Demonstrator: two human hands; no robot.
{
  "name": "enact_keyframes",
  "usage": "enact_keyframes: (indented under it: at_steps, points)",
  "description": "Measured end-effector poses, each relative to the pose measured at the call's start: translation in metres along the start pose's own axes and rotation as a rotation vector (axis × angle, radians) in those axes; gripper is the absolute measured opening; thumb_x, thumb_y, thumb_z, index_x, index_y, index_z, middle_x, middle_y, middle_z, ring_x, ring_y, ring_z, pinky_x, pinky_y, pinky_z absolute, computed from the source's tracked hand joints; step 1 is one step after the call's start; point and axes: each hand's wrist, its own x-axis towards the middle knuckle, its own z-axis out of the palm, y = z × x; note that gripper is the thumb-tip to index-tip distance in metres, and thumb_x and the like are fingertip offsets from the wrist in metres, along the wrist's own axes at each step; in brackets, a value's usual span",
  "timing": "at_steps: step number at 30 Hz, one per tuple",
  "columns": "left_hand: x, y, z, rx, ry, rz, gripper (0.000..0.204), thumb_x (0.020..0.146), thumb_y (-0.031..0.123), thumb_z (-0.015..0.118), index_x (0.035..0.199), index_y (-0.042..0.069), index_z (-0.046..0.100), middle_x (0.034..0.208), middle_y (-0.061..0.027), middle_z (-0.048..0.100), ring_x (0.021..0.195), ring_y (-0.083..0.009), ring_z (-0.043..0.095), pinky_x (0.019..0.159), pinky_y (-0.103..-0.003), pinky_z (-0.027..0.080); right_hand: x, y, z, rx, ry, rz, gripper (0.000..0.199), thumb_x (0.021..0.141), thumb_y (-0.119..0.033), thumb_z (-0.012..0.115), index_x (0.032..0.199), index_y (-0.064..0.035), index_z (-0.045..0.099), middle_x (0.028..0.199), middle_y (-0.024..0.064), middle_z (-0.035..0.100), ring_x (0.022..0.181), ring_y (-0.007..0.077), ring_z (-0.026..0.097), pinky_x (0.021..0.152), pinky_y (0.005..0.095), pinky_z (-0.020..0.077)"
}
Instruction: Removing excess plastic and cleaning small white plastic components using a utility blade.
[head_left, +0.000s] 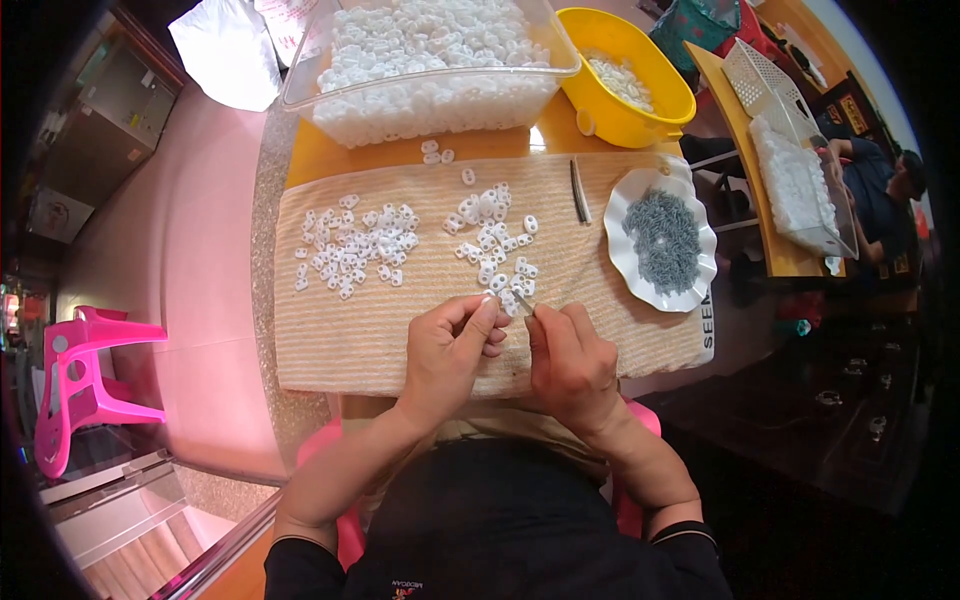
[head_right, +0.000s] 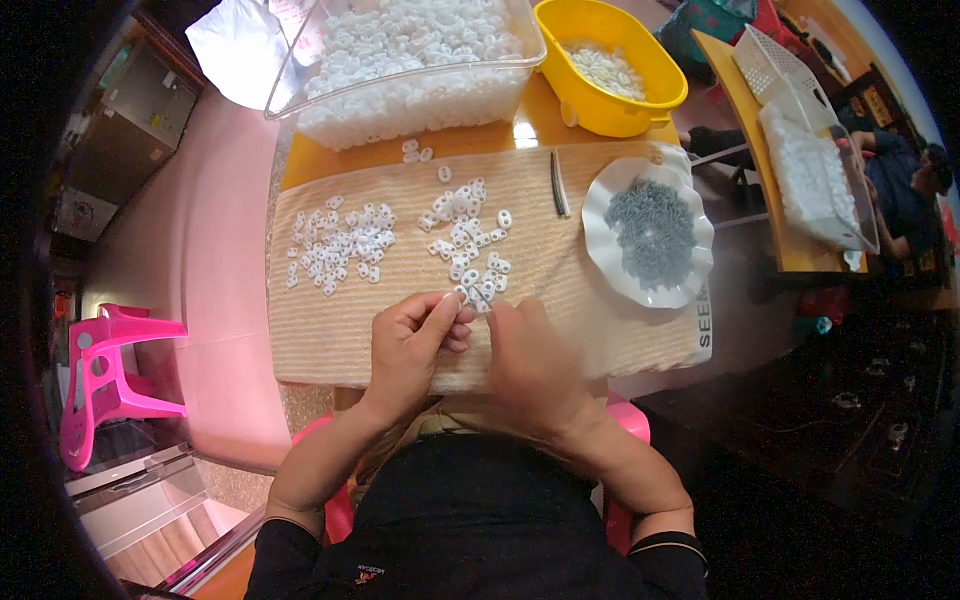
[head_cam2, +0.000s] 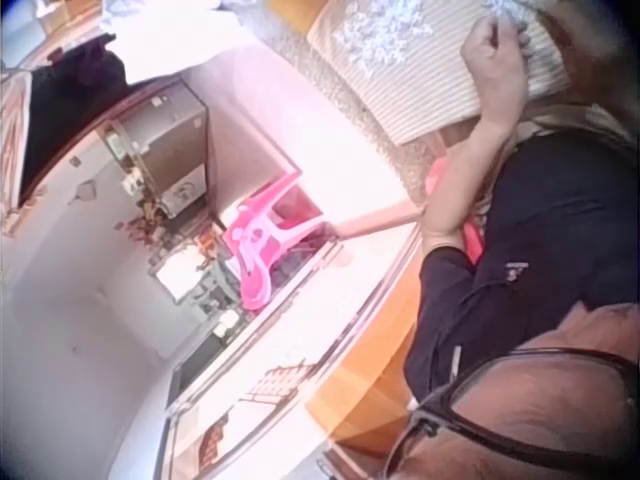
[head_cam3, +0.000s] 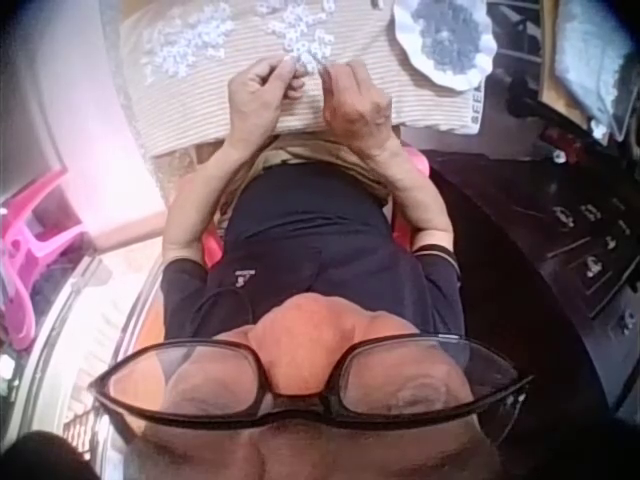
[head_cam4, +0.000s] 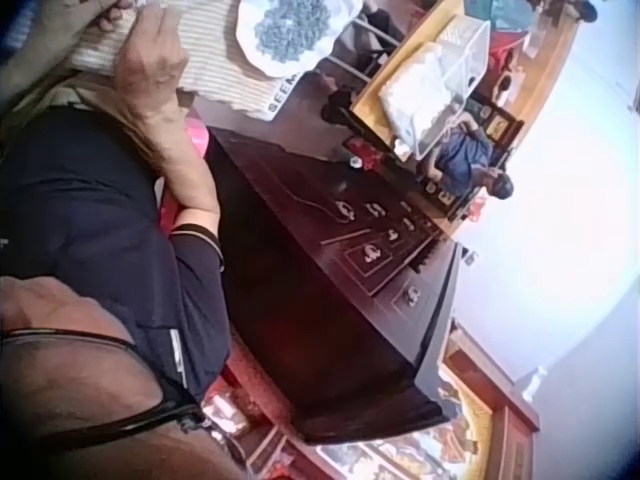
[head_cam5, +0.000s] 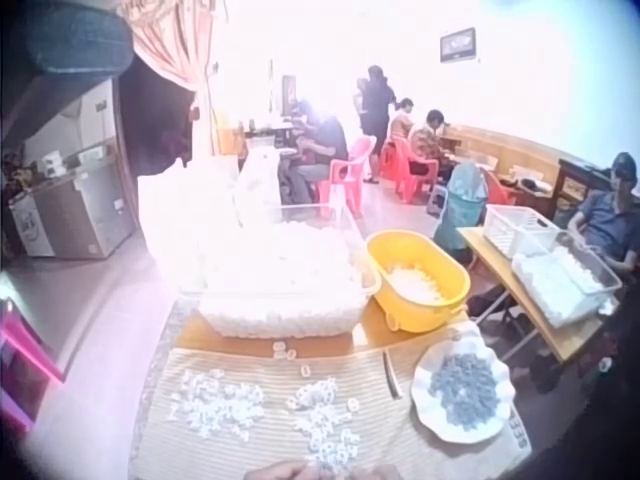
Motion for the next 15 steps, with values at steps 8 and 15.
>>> enact_keyframes:
  at_steps: [8,15]
  points:
    - [0.014,-0.002,-0.007,0.517,0.061,0.335,0.019,0.091,0.009,0.068,0.106,-0.003,0.069,0.087,-0.0071,0.070,0.071,-0.0107,0.062,0.064,-0.025,0.050,0.004,0.016,-0.001,0.192,0.014,0.128,0.013,0.085,0.001,0.069,0.096,-0.0008,0.063,0.076,0.0150,0.058,0.063,0.0313,0.058,0.057,0.0375,0.0447]
    - [0.021,0.009,-0.010,0.676,0.039,0.489,0.021,0.085,0.009,0.071,0.103,-0.001,0.070,0.087,-0.0159,0.068,0.071,-0.0256,0.068,0.063,-0.033,0.052,0.002,0.024,-0.003,0.292,0.038,0.185,0.009,0.087,0.000,0.069,0.095,0.0005,0.065,0.074,0.0112,0.059,0.060,0.0197,0.055,0.056,0.0310,0.0424]
